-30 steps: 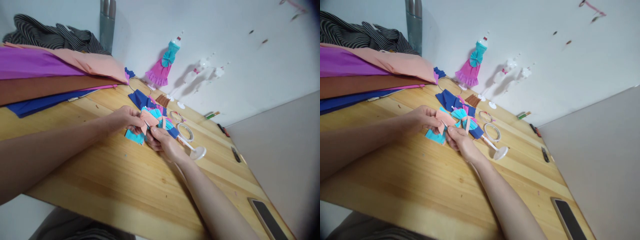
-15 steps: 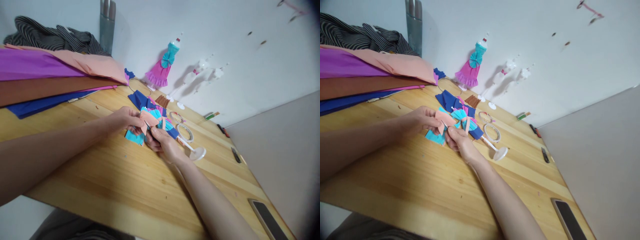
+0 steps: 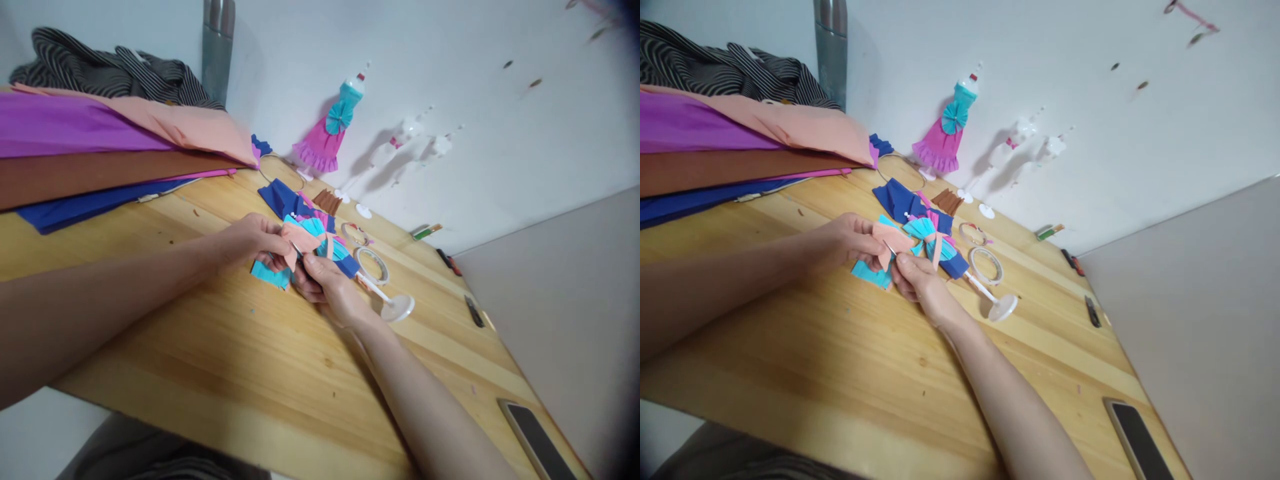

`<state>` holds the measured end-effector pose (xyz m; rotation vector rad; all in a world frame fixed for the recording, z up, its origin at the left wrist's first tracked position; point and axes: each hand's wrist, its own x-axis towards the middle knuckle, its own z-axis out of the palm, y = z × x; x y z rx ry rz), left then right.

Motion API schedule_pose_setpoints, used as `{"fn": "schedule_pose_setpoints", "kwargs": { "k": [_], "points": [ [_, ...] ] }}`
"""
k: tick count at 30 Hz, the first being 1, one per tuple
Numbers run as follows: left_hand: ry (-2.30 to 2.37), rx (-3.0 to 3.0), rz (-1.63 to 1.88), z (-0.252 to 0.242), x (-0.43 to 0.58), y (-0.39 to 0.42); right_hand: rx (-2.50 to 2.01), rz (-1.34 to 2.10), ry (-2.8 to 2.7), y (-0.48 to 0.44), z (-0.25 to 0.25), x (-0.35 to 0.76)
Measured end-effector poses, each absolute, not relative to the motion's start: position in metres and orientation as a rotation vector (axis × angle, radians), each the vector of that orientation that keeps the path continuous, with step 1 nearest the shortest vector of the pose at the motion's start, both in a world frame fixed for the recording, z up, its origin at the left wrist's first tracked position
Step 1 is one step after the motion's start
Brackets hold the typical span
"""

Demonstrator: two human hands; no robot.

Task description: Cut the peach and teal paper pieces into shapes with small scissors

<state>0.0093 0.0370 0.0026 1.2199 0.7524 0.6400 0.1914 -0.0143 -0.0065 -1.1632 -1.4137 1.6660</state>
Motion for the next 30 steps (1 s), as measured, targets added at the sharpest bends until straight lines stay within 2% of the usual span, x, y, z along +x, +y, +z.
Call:
{"fn": "schedule_pose_setpoints", "kwargs": {
  "k": [30],
  "points": [
    [0.758, 1.231, 0.64, 0.0059, 0.009, 0.0355, -1.163, 1.641, -1.46, -0.0144, -0.0072, 0.1915]
  ]
}}
